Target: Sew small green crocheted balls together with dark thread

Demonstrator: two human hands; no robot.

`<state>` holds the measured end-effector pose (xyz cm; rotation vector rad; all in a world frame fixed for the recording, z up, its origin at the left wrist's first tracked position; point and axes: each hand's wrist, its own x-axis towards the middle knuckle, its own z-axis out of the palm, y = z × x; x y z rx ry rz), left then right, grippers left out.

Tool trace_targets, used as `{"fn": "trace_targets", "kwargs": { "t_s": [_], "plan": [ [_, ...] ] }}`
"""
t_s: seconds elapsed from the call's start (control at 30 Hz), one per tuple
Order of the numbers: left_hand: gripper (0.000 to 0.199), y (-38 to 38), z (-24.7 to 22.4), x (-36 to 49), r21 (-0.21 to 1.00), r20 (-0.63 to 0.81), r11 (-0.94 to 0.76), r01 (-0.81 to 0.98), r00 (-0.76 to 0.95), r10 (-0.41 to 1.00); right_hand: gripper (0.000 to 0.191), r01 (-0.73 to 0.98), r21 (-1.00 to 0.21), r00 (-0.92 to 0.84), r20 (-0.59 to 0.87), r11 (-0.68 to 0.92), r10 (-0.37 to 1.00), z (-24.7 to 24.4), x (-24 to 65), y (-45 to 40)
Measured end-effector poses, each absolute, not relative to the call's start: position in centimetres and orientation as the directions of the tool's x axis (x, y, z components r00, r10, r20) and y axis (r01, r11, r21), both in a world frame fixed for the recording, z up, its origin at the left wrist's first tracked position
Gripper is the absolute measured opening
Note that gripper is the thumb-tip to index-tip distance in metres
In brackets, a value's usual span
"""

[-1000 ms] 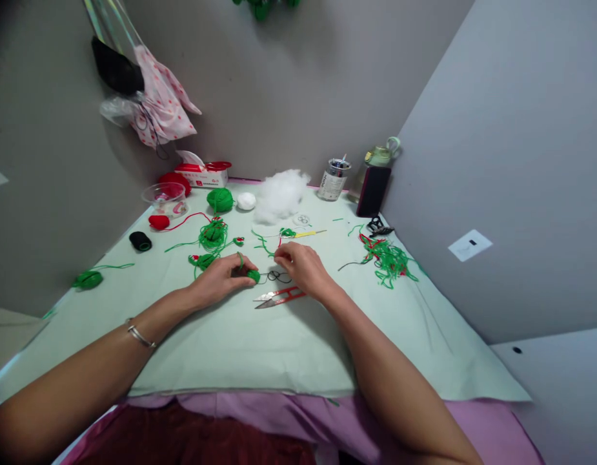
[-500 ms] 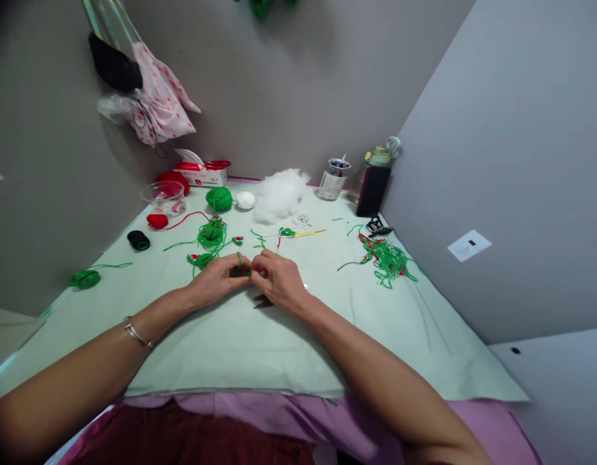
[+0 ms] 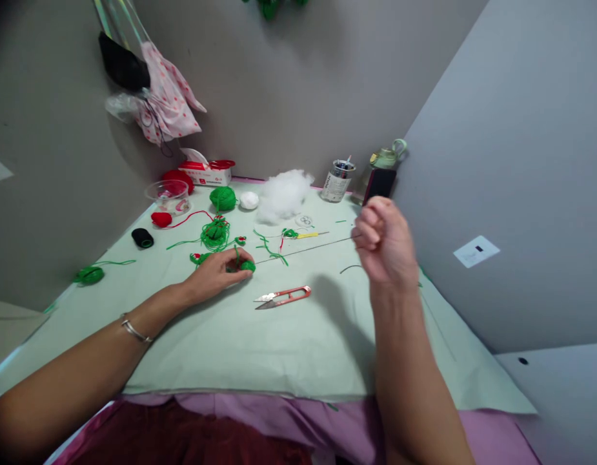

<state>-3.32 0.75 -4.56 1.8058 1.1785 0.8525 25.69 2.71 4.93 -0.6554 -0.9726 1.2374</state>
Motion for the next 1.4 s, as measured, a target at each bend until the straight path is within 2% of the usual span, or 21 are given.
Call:
{"fn": "trace_targets", "kwargs": {
  "t_s": [0.07,0.13,0.23,0.33,0.43,0.57,0.7,0.83,1.0,1.13,1.23,1.3,1.4],
  "plan": [
    [0.018,0.8,-4.4,-3.4,0.907,0.093,-0.220,0.359,0.338,0.936,0.027,-0.450,-0.825,0.136,0.315,0.342,0.939,5.3,27.5,2.9],
    [0.021,0.8,-4.3,-3.3,0.959,0.050,-0.143,0.243,0.353,0.934,0.021,-0.432,-0.822,0.187,0.321,0.371,0.928,5.2,28.4,3.1],
    [0.031,0.7,-4.3,-3.2,0.999,-0.034,0.028,0.021,0.378,0.925,0.017,-0.395,-0.872,0.126,0.259,0.288,0.957,4.4,28.1,3.5],
    [0.035,0.8,-4.4,-3.3,0.979,-0.071,0.135,-0.151,0.369,0.927,0.010,-0.294,-0.941,0.005,0.176,0.170,0.984,3.4,26.5,3.9],
    [0.032,1.0,-4.4,-3.4,0.950,-0.073,0.175,-0.260,0.360,0.930,0.021,-0.244,-0.966,-0.063,0.103,0.085,0.993,2.6,24.8,4.1],
    [0.031,1.0,-4.4,-3.4,0.946,-0.103,0.211,-0.244,0.389,0.915,0.030,-0.310,-0.951,-0.094,0.019,-0.011,0.995,1.7,22.8,3.6],
    [0.034,0.6,-4.3,-2.8,0.937,-0.130,0.241,-0.251,0.389,0.912,0.032,-0.274,-0.960,-0.194,0.002,-0.053,0.981,0.6,20.8,2.8],
    [0.032,0.3,-4.3,-2.4,0.926,-0.110,0.225,-0.305,0.352,0.930,0.031,-0.129,-0.991,-0.258,0.061,0.028,0.964,-0.2,18.9,1.6],
    [0.032,0.1,-3.9,-2.3,0.921,-0.047,0.130,-0.368,0.225,0.973,0.030,0.049,-0.984,-0.337,0.144,0.170,0.931,-1.3,16.7,-0.6],
    [0.035,-0.1,-3.7,-2.1,0.938,-0.010,0.058,-0.341,0.141,0.990,0.028,0.127,-0.976,-0.358,0.119,0.175,0.926,-2.4,15.7,-1.0],
    [0.037,-0.1,-3.8,-2.0,0.944,0.013,0.025,-0.329,0.112,0.994,0.020,0.244,-0.952,-0.374,0.082,0.184,0.924,-2.4,15.6,-1.1],
    [0.036,0.0,-3.9,-2.1,0.940,0.014,0.019,-0.342,0.093,0.996,0.020,0.286,-0.940,-0.446,0.042,0.187,0.894,-2.0,15.9,-1.3],
    [0.034,0.4,-3.9,-2.5,0.917,-0.004,0.029,-0.398,0.063,0.998,0.021,0.275,-0.939,-0.633,-0.017,0.205,0.774,-1.2,16.7,-1.6]
  ]
}}
